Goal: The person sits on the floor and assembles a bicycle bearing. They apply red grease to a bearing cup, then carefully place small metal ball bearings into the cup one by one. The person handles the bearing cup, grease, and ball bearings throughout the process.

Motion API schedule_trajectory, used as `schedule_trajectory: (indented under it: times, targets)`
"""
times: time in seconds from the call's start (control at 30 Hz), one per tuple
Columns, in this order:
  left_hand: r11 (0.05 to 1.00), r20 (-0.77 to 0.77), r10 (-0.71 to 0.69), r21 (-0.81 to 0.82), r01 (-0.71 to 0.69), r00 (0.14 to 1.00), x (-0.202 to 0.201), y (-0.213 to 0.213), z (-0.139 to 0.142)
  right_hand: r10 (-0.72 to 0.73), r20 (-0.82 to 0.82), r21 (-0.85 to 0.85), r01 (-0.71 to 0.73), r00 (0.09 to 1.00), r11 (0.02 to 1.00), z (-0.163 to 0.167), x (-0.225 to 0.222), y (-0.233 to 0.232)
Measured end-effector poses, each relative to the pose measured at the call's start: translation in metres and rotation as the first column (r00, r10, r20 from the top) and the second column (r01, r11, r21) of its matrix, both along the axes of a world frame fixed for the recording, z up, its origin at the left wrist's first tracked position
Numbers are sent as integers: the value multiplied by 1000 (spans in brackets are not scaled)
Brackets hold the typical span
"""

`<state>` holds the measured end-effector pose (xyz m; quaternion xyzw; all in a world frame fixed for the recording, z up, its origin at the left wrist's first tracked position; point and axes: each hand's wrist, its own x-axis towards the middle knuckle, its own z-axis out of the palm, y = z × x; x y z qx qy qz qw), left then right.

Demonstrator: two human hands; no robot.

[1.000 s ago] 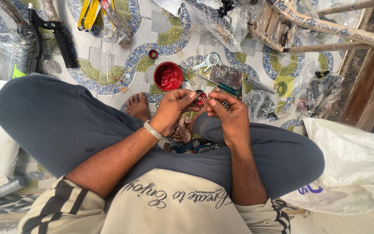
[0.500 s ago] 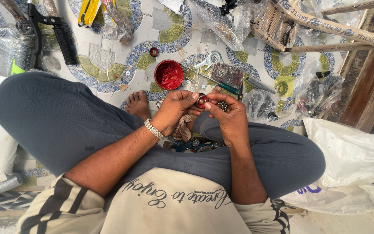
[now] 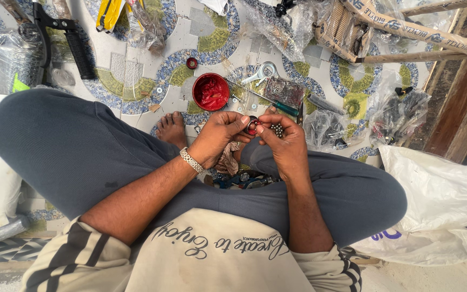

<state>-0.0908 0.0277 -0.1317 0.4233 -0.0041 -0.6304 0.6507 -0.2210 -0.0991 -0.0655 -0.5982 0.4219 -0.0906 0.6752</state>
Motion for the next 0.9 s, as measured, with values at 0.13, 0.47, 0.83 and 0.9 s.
schedule_trajectory:
  times: [0.13, 0.47, 0.83, 0.9]
  targets:
    - [1000, 39, -22, 0, 22, 999, 0, 0, 0, -5, -17, 4, 5, 1000, 1000, -2, 0, 1]
    - [999, 40, -44, 12, 43, 998, 2, 0, 3, -10, 23, 47, 9, 1000, 999, 2, 1, 3]
    - [999, 52, -36, -7, 36, 998, 1, 0, 0, -29, 40, 45, 27, 999, 999, -9, -2, 2]
    - [1000, 41, -24, -6, 24, 999, 2, 0, 0, -79, 74, 143, 68, 994, 987, -6, -2, -4]
